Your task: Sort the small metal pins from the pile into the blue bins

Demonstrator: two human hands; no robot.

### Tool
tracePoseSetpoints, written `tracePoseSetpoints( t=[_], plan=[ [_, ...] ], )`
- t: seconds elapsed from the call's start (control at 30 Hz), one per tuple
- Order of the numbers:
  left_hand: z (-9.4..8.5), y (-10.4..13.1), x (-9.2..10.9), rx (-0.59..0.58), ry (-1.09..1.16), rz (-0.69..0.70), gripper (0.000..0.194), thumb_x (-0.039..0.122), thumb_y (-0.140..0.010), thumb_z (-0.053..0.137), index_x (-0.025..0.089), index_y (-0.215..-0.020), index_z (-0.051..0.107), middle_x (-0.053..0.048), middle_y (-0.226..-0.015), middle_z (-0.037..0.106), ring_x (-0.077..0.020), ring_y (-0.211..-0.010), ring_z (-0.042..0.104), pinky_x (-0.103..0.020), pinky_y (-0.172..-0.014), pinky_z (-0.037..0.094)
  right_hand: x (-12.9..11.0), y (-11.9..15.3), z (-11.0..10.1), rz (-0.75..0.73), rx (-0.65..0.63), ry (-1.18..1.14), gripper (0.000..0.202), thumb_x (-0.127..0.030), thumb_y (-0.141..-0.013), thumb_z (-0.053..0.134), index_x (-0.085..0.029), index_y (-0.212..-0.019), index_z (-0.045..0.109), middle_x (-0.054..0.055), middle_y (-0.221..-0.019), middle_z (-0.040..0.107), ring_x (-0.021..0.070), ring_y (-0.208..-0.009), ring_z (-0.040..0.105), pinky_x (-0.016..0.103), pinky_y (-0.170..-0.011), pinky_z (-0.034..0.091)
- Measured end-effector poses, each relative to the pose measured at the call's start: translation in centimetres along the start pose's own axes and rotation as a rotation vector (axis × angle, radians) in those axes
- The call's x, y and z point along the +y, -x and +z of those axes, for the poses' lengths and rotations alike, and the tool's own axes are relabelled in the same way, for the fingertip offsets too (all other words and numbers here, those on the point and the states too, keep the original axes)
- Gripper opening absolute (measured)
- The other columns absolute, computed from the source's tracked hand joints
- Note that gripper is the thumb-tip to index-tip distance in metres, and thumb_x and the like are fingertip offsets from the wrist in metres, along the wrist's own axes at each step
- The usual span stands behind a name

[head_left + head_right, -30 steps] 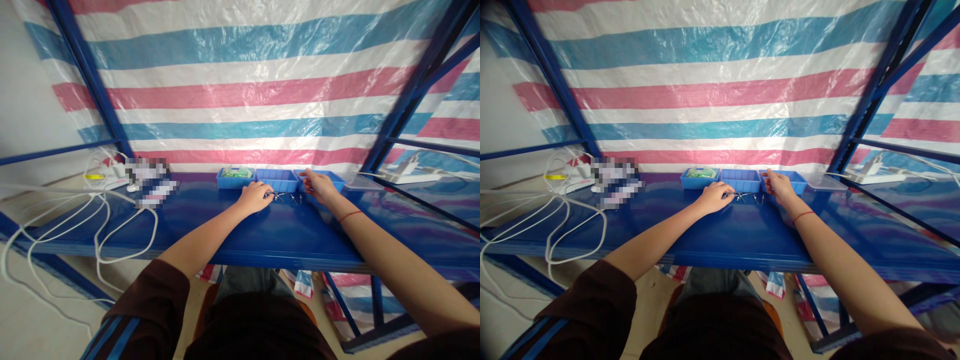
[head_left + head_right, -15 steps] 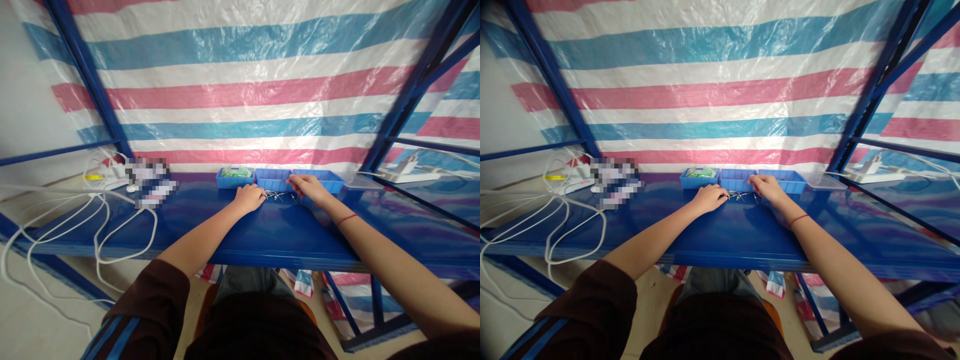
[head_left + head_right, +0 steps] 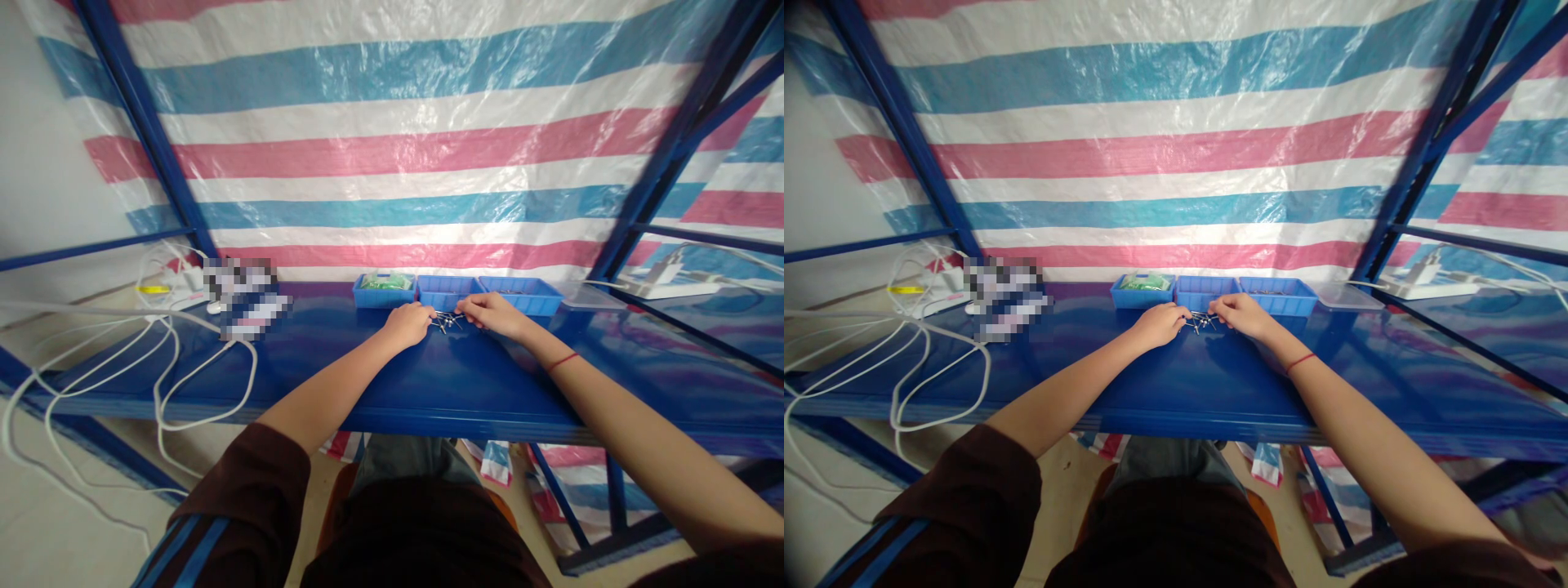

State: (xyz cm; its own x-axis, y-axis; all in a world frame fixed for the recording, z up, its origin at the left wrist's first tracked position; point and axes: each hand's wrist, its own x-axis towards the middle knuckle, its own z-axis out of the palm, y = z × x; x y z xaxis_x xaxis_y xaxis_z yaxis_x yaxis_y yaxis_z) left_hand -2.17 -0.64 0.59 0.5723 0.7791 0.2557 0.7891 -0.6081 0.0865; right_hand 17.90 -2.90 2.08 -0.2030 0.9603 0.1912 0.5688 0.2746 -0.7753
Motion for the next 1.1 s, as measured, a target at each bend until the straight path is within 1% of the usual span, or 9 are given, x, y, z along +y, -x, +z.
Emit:
tracePoseSetpoints(
  t=[0.13, 0.3, 0.4, 0.47, 0.6, 0.73, 0.87, 0.97, 1.1],
  plan=[
    [0.1, 0.0, 0.0, -0.005, 0.002, 0.009, 0.033, 0.026, -0.089, 0.036, 0.025, -0.110, 0.062, -0.007, -0.108, 0.062, -0.0213, -0.101, 0.059, -0.034, -0.090, 0.045, 0.0, 0.0, 0.1, -0.016, -0.016, 0.017, 0.037, -0.049, -0.076, 0.054, -0.014, -0.076, 0.064, -0.001, -0.056, 0.050, 0.0086, -0.048, 0.043, 0.022, -0.047, 0.034],
    [-0.2, 0.1, 0.2, -0.007, 0.012, 0.017, 0.036, 0.029, -0.089, 0.033, 0.023, -0.102, 0.066, -0.009, -0.103, 0.065, -0.0231, -0.096, 0.061, -0.035, -0.085, 0.046, -0.1, 0.1, 0.3, -0.021, -0.025, 0.020, 0.031, -0.045, -0.076, 0.056, -0.016, -0.071, 0.064, -0.001, -0.056, 0.051, 0.0086, -0.048, 0.044, 0.022, -0.047, 0.035],
    [-0.3, 0.2, 0.2, 0.014, 0.073, 0.017, 0.033, 0.037, -0.086, 0.040, 0.022, -0.097, 0.068, -0.009, -0.100, 0.066, -0.0247, -0.094, 0.061, -0.036, -0.083, 0.046, -0.1, 0.1, 0.4, -0.020, -0.041, 0.022, 0.027, -0.042, -0.075, 0.057, -0.016, -0.069, 0.063, -0.002, -0.055, 0.051, 0.0083, -0.047, 0.044, 0.022, -0.046, 0.035],
    [-0.3, 0.2, 0.2, 0.027, 0.106, 0.025, 0.031, 0.039, -0.083, 0.045, 0.022, -0.094, 0.068, -0.008, -0.097, 0.066, -0.0254, -0.091, 0.062, -0.036, -0.081, 0.046, -0.1, 0.1, 0.4, -0.026, -0.056, 0.029, 0.026, -0.040, -0.076, 0.056, -0.016, -0.069, 0.063, -0.002, -0.055, 0.052, 0.0081, -0.047, 0.045, 0.022, -0.046, 0.035],
    [-0.1, 0.1, 0.1, 0.030, 0.091, 0.054, 0.026, 0.031, -0.084, 0.044, 0.023, -0.087, 0.067, -0.006, -0.092, 0.066, -0.0239, -0.089, 0.062, -0.035, -0.080, 0.047, 0.3, 0.0, 0.3, -0.033, -0.070, 0.061, 0.023, -0.036, -0.076, 0.055, -0.016, -0.073, 0.065, -0.002, -0.056, 0.053, 0.0084, -0.049, 0.046, 0.022, -0.048, 0.037],
    [-0.1, 0.1, 0.2, 0.042, 0.088, 0.045, 0.027, 0.027, -0.086, 0.039, 0.021, -0.088, 0.065, -0.006, -0.096, 0.065, -0.0212, -0.093, 0.061, -0.033, -0.083, 0.046, 0.3, 0.0, 0.5, -0.043, -0.070, 0.041, 0.022, -0.035, -0.073, 0.060, -0.015, -0.078, 0.066, -0.001, -0.057, 0.055, 0.0090, -0.050, 0.047, 0.022, -0.047, 0.038],
    [-0.2, 0.0, 0.7, 0.116, 0.228, 0.060, 0.029, 0.027, -0.089, 0.036, 0.018, -0.094, 0.063, -0.007, -0.097, 0.065, -0.0195, -0.095, 0.059, -0.032, -0.086, 0.045, -0.3, 0.2, 0.9, -0.063, -0.057, -0.058, 0.028, -0.037, -0.067, 0.067, -0.015, -0.085, 0.066, 0.000, -0.063, 0.060, 0.0086, -0.051, 0.048, 0.021, -0.046, 0.039],
    [-0.1, -0.2, 1.1, 0.159, 0.400, 0.078, 0.025, 0.026, -0.089, 0.039, 0.016, -0.092, 0.061, -0.005, -0.092, 0.066, -0.0170, -0.090, 0.059, -0.030, -0.085, 0.045, -0.8, 0.5, 1.2, -0.093, -0.042, -0.119, 0.032, -0.042, -0.067, 0.067, -0.015, -0.085, 0.065, 0.001, -0.067, 0.061, 0.0078, -0.051, 0.048, 0.020, -0.044, 0.037],
    [0.0, -0.3, 1.5, 0.175, 0.654, 0.012, 0.021, 0.027, -0.089, 0.041, 0.016, -0.093, 0.059, -0.003, -0.088, 0.065, -0.0134, -0.081, 0.060, -0.027, -0.080, 0.047, -1.2, 0.7, 1.2, -0.132, 0.007, -0.192, 0.037, -0.047, -0.068, 0.066, -0.015, -0.086, 0.065, 0.000, -0.062, 0.058, 0.0084, -0.051, 0.048, 0.021, -0.044, 0.037]
  ],
)
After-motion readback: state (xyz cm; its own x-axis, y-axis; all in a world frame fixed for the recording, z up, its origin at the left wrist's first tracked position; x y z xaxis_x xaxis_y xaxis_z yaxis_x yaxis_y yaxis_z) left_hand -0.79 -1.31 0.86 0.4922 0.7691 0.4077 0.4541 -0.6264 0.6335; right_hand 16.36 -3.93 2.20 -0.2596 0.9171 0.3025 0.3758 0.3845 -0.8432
